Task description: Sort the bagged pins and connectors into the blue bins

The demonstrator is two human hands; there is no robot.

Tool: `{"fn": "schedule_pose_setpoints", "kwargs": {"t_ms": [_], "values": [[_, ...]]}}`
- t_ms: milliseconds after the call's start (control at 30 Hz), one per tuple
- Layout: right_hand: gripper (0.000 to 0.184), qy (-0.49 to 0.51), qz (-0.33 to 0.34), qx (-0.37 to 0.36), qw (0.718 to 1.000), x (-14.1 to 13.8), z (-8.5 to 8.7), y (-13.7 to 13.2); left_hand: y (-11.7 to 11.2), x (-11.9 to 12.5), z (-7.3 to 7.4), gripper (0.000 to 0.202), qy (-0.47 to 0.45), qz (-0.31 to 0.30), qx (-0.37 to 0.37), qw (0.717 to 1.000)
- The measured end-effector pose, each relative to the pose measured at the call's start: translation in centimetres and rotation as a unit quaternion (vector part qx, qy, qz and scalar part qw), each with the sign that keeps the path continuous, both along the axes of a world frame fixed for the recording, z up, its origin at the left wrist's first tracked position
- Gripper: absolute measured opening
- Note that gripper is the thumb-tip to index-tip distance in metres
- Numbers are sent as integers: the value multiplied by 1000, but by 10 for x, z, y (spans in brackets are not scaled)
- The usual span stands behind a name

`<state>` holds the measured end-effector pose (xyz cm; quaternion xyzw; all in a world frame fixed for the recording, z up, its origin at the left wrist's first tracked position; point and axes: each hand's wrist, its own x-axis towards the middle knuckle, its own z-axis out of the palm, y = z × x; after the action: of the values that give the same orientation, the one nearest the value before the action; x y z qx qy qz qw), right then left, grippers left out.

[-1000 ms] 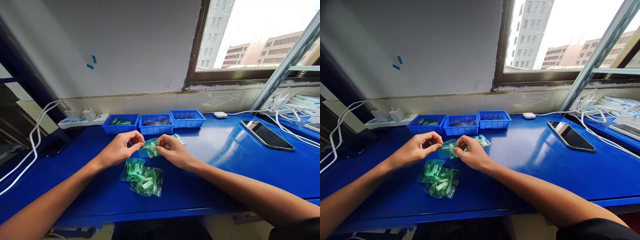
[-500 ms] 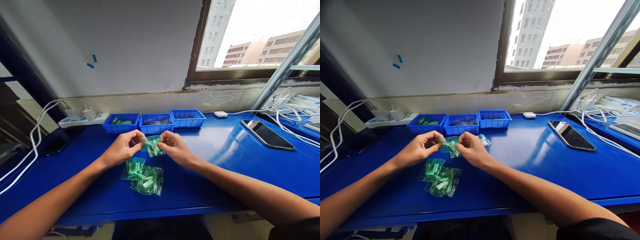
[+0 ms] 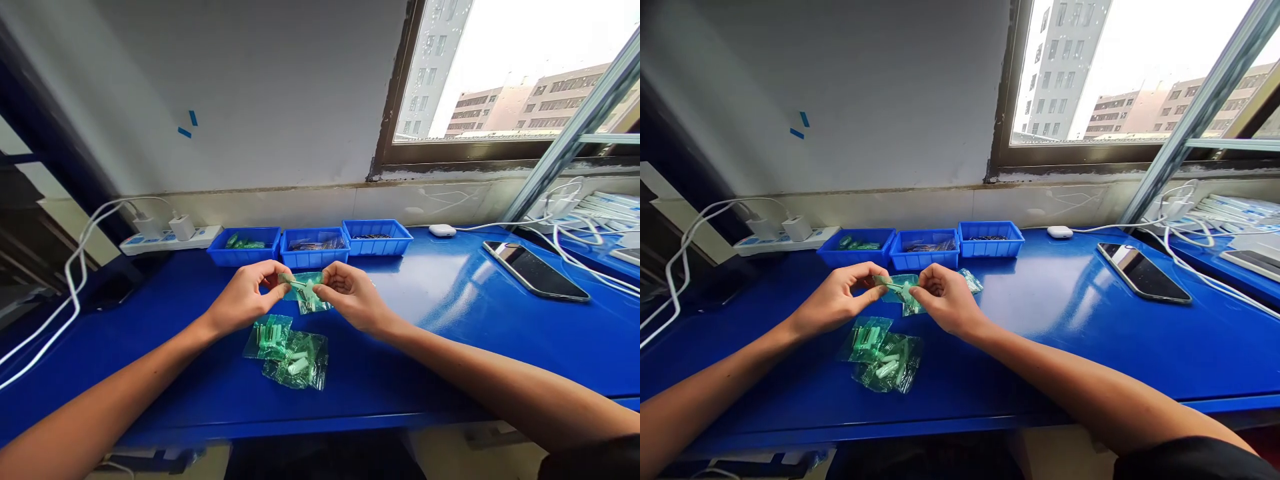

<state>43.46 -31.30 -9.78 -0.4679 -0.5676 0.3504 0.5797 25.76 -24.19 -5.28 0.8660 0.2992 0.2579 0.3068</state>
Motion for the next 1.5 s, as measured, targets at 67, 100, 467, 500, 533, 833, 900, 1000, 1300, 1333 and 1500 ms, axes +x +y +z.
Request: {"fn": "schedule_pose_setpoints", "kwargs": {"t_ms": [67,100,467,500,533,833,900,1000,1300,1333,1500], "values": [[26,5,-3,-1,1000,0,0,0,-1,-1,0,20,3,7,30,1000],[27,8,-5,-3,1000,0,0,1,-2,-1,0,20,7,13,43,999],[31,1,-53,-7,999,3,0,0,0,1,-5,21,-24,24,5,999],[30,-1,-51,-4,999,4,1,0,0,2,-5,21,-32,22,-45,998],[28,-2,-45,1,999,4,2,-1,0,2,-5,21,-43,19,-96,994],[22,-189,-106,131,967,6,3,-6,-2,5,1,24,-118,54,-318,939],[25,-276,-128,180,935,8,5,-9,-2,4,2,27,-105,43,-352,929],[20,-369,-114,217,896,13,6,-12,-3,2,3,32,-83,28,-400,912],[6,-175,-86,118,974,8,9,-7,2,2,-4,24,-97,13,-402,910],[8,-132,-78,80,985,8,8,-5,2,2,-4,24,-101,12,-386,917],[16,11,-18,-21,1000,8,6,0,-1,3,-5,27,-96,-6,-293,951]]}}
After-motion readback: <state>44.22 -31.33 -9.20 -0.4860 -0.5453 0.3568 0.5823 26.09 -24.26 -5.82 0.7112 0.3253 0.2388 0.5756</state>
